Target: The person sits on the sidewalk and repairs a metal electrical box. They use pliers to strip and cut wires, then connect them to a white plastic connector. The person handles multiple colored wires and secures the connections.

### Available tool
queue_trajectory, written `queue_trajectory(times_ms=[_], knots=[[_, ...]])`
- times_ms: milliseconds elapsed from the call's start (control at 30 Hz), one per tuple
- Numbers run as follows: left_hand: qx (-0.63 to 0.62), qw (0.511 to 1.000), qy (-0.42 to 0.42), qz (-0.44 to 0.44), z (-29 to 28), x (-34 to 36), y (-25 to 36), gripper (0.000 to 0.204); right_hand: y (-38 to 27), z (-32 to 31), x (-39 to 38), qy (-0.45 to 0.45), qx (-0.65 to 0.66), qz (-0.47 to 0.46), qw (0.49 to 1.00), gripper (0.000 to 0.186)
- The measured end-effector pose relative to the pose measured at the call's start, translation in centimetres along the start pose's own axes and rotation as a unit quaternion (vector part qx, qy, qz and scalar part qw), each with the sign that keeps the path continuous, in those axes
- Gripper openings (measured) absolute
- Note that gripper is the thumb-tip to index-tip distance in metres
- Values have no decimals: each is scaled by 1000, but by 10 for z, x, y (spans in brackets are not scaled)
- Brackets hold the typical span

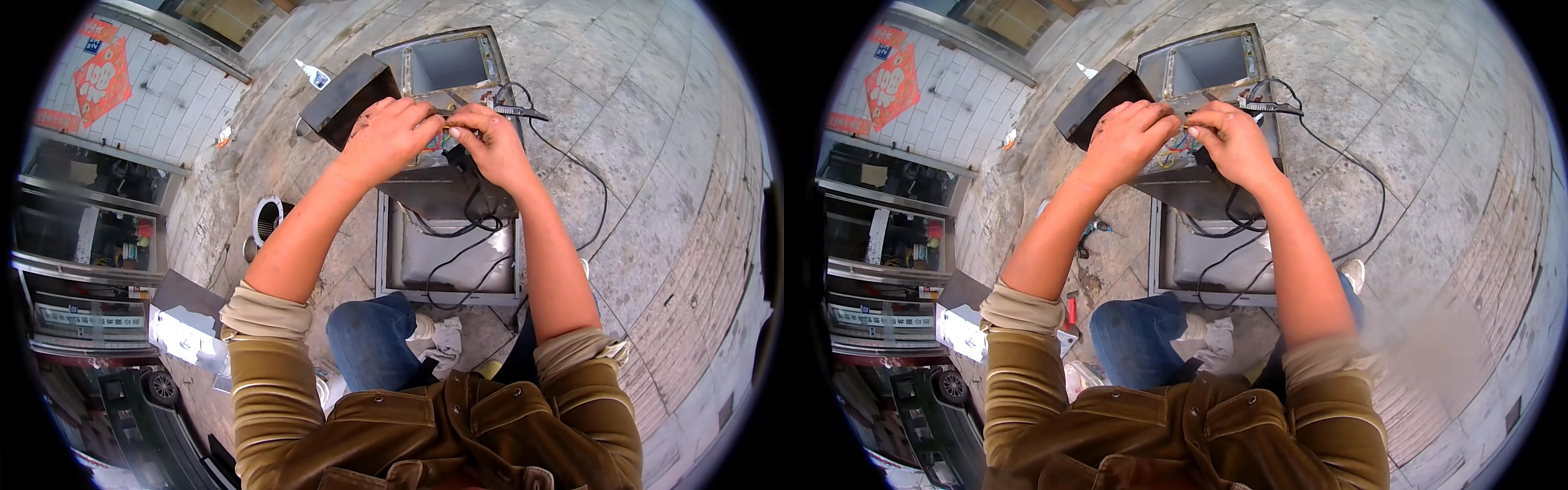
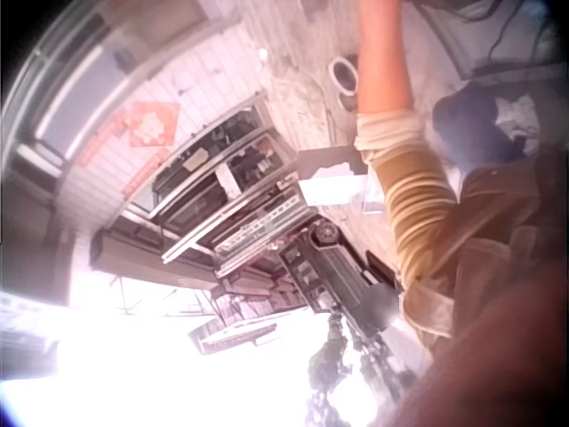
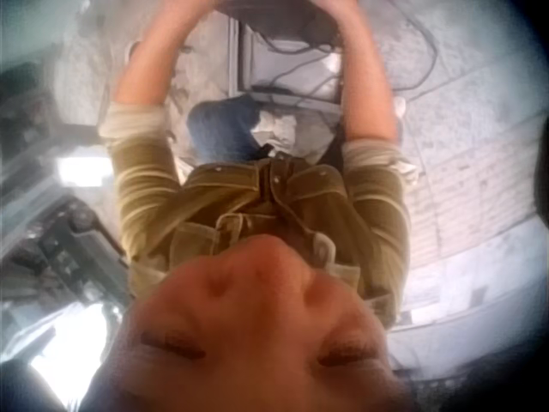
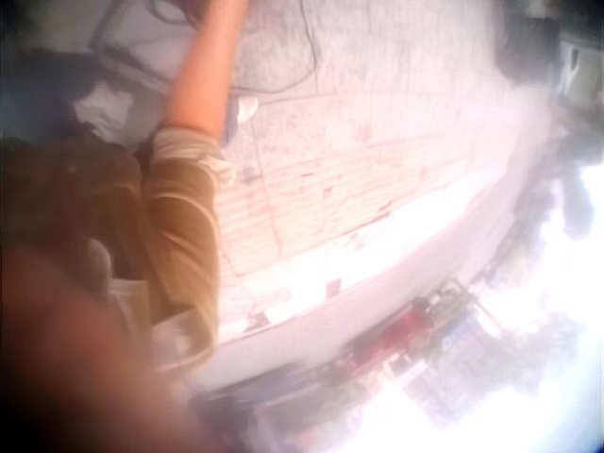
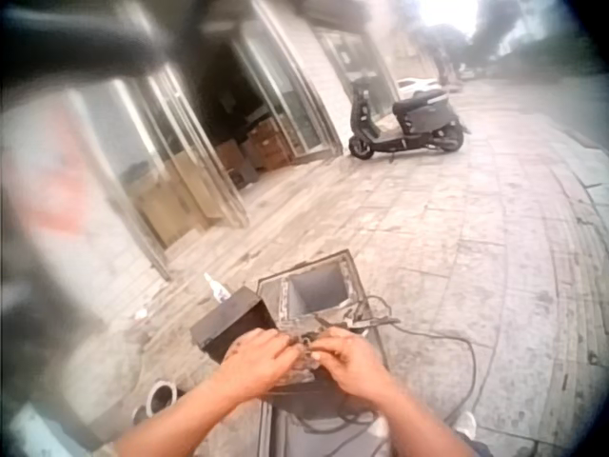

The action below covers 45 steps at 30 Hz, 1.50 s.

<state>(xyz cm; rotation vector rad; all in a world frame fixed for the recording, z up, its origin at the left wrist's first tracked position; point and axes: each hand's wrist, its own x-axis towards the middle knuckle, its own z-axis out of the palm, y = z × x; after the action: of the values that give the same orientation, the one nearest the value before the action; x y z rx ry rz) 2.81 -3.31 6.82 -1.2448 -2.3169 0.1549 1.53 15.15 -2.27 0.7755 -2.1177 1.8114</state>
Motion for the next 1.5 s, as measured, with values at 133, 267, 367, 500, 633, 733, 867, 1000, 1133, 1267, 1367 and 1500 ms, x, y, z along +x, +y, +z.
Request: queue_trajectory(times_ms=[133,267,367,500,633,733,867,1000,1133,1267,1367,1500], knots=[[-82,996,-18,-43,4,3,2,11,3,0,0,-15,9,-14,1000,11],[-687,523,-139,-485,22,-6,-6,16,-8,4,-3,9,-82,-58,995,11],[-660,537,-140,-506,9,3,2,19,-8,3,-3,28,-100,-59,993,12],[-190,953,-39,-233,-3,2,10,19,-2,2,-2,38,-62,-30,997,12],[31,998,13,-47,-1,1,12,18,-3,2,-1,31,-44,-34,998,12],[-66,991,-2,-117,8,-1,15,12,-4,2,-1,25,-48,-32,998,12],[-657,560,-126,-488,15,-1,-2,15,-10,2,-4,26,-99,-47,994,12],[-643,567,-135,-497,7,0,1,18,-6,1,-2,33,-86,-46,995,12],[-105,986,-28,-124,-4,0,3,12,0,1,-1,30,-40,-26,998,11],[-16,997,-73,12,-11,10,-6,14,0,1,0,30,-48,-30,998,12],[-166,971,-125,-121,-7,13,-4,9,1,0,-2,17,-63,-40,997,11],[-570,669,-188,-439,10,8,-7,16,-5,4,-3,19,-56,-44,997,11]])
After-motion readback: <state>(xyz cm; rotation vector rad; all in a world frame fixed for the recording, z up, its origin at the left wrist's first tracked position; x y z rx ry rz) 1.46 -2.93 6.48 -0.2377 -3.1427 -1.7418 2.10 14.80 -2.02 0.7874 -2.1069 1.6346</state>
